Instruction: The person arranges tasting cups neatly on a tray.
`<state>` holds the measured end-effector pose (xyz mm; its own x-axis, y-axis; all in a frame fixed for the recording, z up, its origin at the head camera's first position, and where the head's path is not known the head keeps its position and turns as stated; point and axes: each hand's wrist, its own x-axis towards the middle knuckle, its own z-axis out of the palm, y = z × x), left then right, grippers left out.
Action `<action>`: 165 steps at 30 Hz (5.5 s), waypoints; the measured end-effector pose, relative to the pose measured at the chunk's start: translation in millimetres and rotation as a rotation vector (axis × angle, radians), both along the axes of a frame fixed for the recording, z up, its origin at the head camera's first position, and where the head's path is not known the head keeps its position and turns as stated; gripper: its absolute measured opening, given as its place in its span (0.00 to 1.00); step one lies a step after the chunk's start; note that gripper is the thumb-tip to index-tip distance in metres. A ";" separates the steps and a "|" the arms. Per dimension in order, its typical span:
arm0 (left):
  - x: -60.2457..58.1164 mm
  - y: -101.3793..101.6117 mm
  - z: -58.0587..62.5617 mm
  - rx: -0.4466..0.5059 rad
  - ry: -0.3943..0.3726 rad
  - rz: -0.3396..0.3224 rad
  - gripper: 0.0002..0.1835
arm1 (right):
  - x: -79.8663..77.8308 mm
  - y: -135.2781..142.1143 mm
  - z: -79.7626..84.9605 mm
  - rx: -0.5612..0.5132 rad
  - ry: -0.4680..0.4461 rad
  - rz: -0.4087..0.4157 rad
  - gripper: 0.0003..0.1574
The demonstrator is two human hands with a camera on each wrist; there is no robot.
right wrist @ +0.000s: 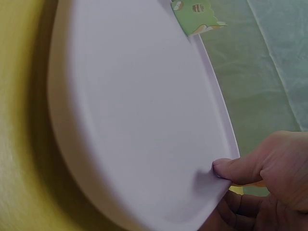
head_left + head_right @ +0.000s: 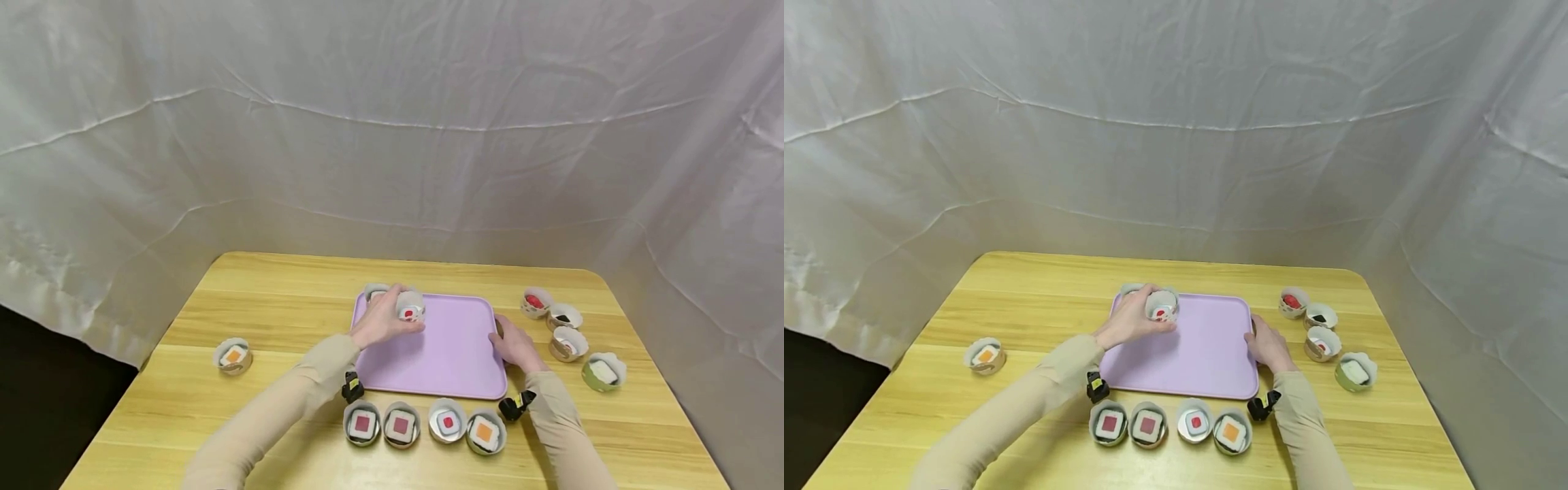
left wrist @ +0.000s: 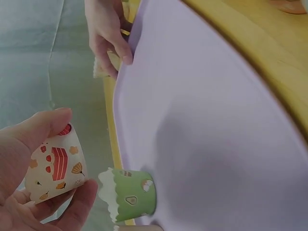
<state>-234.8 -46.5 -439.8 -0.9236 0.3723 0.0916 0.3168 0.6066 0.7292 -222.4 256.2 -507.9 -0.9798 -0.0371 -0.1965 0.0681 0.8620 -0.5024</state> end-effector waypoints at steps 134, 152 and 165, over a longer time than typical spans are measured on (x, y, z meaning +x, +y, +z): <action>-57.8 67.3 -6.5 -0.328 -0.073 -0.059 0.47 | -2.6 -1.9 -1.0 -0.006 -0.008 -0.020 0.36; -40.3 8.3 20.5 0.050 -0.230 -0.007 0.43 | -1.9 -1.6 -0.8 -0.011 -0.006 -0.021 0.36; -13.8 -76.9 22.7 0.028 -0.162 0.111 0.42 | -1.2 -0.9 -2.6 -0.019 -0.012 -0.028 0.36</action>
<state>-248.6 -123.5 -417.1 -0.9623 0.2668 -0.0524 0.1265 0.6099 0.7823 -223.6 255.4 -510.5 -0.9780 -0.0139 -0.2081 0.0980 0.8499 -0.5177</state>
